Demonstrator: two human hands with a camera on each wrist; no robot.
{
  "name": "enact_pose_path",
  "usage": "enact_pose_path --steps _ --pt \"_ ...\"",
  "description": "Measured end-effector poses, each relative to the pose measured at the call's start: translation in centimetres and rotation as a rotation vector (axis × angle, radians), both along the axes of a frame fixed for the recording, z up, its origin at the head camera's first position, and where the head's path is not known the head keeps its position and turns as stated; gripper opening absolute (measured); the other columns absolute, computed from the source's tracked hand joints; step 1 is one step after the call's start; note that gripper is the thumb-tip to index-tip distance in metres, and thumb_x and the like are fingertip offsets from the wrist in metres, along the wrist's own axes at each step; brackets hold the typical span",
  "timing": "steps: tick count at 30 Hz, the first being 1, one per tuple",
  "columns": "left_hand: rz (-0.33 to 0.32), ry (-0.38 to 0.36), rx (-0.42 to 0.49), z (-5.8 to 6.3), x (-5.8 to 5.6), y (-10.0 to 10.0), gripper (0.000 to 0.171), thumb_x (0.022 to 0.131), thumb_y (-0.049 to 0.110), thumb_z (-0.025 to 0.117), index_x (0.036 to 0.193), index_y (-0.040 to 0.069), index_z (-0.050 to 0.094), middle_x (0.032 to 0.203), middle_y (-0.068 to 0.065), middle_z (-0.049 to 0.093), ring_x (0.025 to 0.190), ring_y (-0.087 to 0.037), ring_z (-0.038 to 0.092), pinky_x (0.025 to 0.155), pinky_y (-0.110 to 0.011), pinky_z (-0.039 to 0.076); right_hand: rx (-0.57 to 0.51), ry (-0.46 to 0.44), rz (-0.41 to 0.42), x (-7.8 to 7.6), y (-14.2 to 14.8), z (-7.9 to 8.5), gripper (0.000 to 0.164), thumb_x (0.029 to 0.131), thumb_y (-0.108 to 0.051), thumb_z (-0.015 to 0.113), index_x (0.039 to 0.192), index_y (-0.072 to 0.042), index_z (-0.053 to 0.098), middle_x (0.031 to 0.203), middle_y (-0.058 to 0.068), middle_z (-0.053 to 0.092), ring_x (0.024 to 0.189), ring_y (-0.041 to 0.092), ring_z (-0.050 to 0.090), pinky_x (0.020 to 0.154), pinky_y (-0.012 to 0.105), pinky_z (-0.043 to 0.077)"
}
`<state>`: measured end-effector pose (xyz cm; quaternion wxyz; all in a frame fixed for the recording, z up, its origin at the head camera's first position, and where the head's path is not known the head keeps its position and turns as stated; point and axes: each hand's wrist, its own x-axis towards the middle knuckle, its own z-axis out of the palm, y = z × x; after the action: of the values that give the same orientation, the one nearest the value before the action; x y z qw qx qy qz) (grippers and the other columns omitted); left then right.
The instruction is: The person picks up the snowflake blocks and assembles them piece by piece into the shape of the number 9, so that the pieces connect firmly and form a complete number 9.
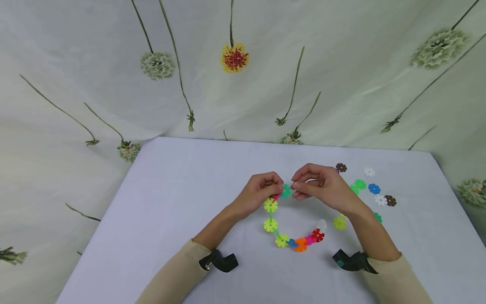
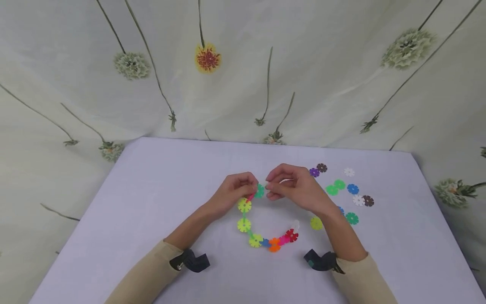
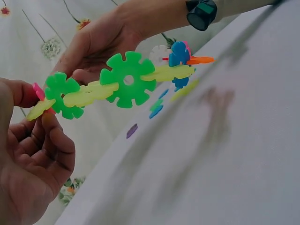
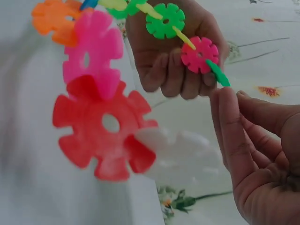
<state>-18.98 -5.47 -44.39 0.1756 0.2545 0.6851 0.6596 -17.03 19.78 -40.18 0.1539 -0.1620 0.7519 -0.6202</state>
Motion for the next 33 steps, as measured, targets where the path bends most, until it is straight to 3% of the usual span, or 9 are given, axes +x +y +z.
enact_pose_path --steps 3,8,12,16,21,25,33 --pt "0.021 -0.028 0.004 0.0 -0.1 -0.2 0.018 0.106 0.013 0.056 0.104 -0.002 0.065 0.081 0.002 0.058 0.075 -0.011 0.053 0.072 -0.020 0.048 0.108 0.053 -0.046 -0.6 1.7 0.1 0.030 0.104 -0.015 0.072 0.125 0.004 0.065 0.117 0.034 0.069 0.092 0.037 0.082 0.083 0.033 0.067" --pt "0.037 -0.069 0.016 -0.2 -0.2 -0.5 0.018 0.106 0.014 0.054 0.105 -0.001 0.064 0.079 0.004 0.056 0.075 -0.010 0.052 0.072 -0.019 0.047 0.447 0.190 -0.198 -1.8 4.7 -1.0 0.026 0.106 -0.019 0.069 0.124 -0.001 0.071 0.113 0.022 0.077 0.094 0.027 0.079 0.083 0.027 0.063" --pt "0.052 -0.091 0.019 -0.4 -0.2 -0.6 0.018 0.106 0.015 0.055 0.105 0.000 0.064 0.079 0.007 0.056 0.075 -0.010 0.052 0.072 -0.018 0.047 0.693 0.202 -0.281 -2.3 5.9 -2.5 0.032 0.105 -0.021 0.069 0.132 -0.003 0.069 0.118 0.022 0.072 0.104 0.036 0.070 0.085 0.042 0.060" --pt "0.053 -0.098 0.025 -0.3 -0.2 -0.7 0.018 0.106 0.016 0.055 0.105 0.000 0.064 0.078 0.007 0.056 0.074 -0.009 0.052 0.072 -0.018 0.047 0.826 0.172 -0.344 -2.6 6.3 -3.8 0.044 0.104 -0.024 0.069 0.140 0.000 0.062 0.123 0.027 0.065 0.109 0.044 0.067 0.087 0.058 0.059" --pt "0.035 -0.094 0.028 -0.3 -0.2 -0.5 0.018 0.106 0.014 0.054 0.105 -0.001 0.063 0.079 0.007 0.055 0.075 -0.009 0.051 0.072 -0.018 0.047 0.887 0.163 -0.396 -2.7 6.4 -4.5 0.042 0.103 -0.025 0.068 0.133 0.004 0.061 0.121 0.029 0.062 0.110 0.047 0.065 0.087 0.062 0.055" --pt "0.032 -0.100 0.021 -0.2 -0.2 -0.4 0.017 0.106 0.014 0.054 0.104 -0.001 0.063 0.078 0.007 0.056 0.074 -0.009 0.051 0.072 -0.018 0.047 0.873 0.164 -0.412 -2.8 6.4 -4.6 0.039 0.102 -0.021 0.069 0.127 0.006 0.059 0.118 0.029 0.062 0.106 0.046 0.065 0.087 0.060 0.056" --pt "0.039 -0.122 0.017 -0.2 -0.1 -0.3 0.014 0.105 0.013 0.055 0.102 0.001 0.062 0.078 0.007 0.054 0.074 -0.008 0.049 0.071 -0.018 0.045 0.732 0.198 -0.471 -2.6 6.0 -4.5 0.019 0.100 -0.014 0.073 0.111 -0.003 0.062 0.101 0.021 0.072 0.090 0.034 0.064 0.075 0.038 0.052"
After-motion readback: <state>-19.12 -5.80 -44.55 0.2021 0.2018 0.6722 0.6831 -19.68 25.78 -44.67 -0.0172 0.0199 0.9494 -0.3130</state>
